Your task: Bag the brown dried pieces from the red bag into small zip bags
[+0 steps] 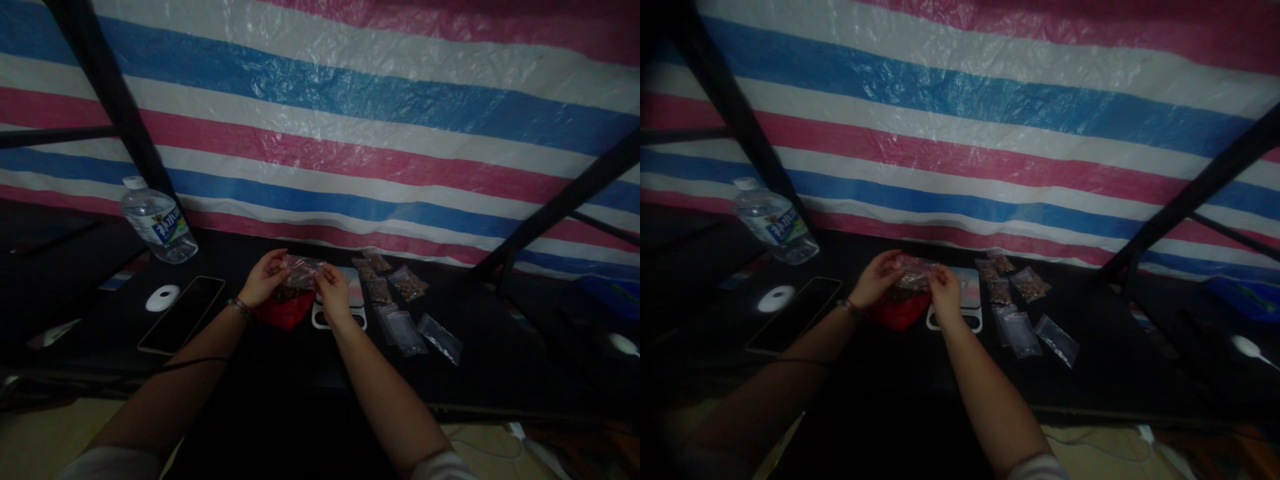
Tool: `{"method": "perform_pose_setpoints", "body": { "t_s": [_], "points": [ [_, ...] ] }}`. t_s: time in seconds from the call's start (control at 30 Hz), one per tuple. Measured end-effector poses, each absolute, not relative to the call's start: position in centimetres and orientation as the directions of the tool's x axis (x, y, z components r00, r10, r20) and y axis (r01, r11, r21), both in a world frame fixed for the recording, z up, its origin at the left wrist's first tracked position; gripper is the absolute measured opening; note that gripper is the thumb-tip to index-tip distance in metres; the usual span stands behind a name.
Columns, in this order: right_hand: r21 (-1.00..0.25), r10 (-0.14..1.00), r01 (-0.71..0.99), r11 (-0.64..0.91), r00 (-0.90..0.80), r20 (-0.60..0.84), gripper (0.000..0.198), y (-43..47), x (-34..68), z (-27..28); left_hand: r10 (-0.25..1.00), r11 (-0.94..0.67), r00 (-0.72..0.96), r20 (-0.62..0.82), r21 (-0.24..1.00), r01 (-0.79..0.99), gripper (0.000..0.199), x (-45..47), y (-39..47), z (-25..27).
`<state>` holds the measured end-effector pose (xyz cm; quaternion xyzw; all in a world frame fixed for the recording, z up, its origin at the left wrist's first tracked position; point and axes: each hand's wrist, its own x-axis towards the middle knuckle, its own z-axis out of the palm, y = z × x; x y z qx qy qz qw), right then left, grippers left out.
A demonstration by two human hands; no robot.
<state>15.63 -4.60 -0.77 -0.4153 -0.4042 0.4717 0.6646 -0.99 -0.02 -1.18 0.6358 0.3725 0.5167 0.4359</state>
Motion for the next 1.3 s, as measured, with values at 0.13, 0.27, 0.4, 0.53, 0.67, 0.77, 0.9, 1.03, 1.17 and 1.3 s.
{"method": "perform_pose_setpoints", "body": {
  "t_s": [0.13, 0.27, 0.4, 0.53, 0.67, 0.77, 0.9, 1.03, 1.17, 1.3],
  "points": [
    [-0.918, 0.944, -0.317, 0.239, 0.297, 0.143, 0.031, -4.4, 16.0, -0.6, 0.928, -0.350, 0.137, 0.345, 0.936, 0.016, 0.065, -0.9, 0.1, -1.3],
    [-0.932, 0.951, -0.270, 0.241, 0.259, 0.171, 0.031, -4.2, 16.3, -0.7, 0.919, -0.369, 0.162, 0.359, 0.929, 0.036, 0.064, -0.9, 0.0, -1.1],
    [-0.958, 0.944, -0.127, 0.256, 0.246, 0.220, 0.024, -4.2, 16.3, -1.1, 0.910, -0.396, 0.168, 0.379, 0.914, 0.083, 0.061, -0.9, -0.2, -1.1],
    [-0.964, 0.920, 0.021, 0.265, 0.294, 0.260, 0.022, -4.7, 16.6, -0.1, 0.891, -0.446, 0.180, 0.417, 0.878, 0.175, 0.058, -1.1, -0.1, -1.2],
    [-0.936, 0.890, 0.164, 0.313, 0.294, 0.349, 0.026, -6.5, 19.1, 3.3, 0.854, -0.518, 0.278, 0.440, 0.771, 0.370, 0.054, -1.5, -0.3, -0.7],
    [-0.869, 0.802, 0.318, 0.378, 0.357, 0.479, 0.028, -8.7, 23.4, 5.4, 0.840, -0.540, 0.339, 0.424, 0.712, 0.448, 0.048, -1.5, -0.5, 0.0],
    [-0.639, 0.699, 0.709, 0.299, 0.293, 0.653, 0.029, -12.8, 31.0, 4.5, 0.805, -0.589, 0.423, 0.415, 0.643, 0.490, 0.045, -1.5, -0.4, 0.3],
    [-0.426, 0.809, 0.882, 0.198, 0.098, 0.579, 0.029, -17.5, 36.8, 0.1, 0.787, -0.616, 0.449, 0.424, 0.590, 0.523, 0.042, -1.6, -0.3, -0.1],
    [-0.294, 0.939, 0.942, 0.160, -0.054, 0.339, 0.025, -20.4, 38.6, -2.7, 0.786, -0.618, 0.433, 0.442, 0.589, 0.520, 0.039, -1.5, -0.2, -0.4],
    [-0.273, 0.926, 0.952, 0.138, -0.026, 0.377, 0.027, -19.2, 37.6, -0.9, 0.785, -0.620, 0.415, 0.460, 0.566, 0.543, 0.038, -1.3, -0.2, -0.5]
  ]
}}
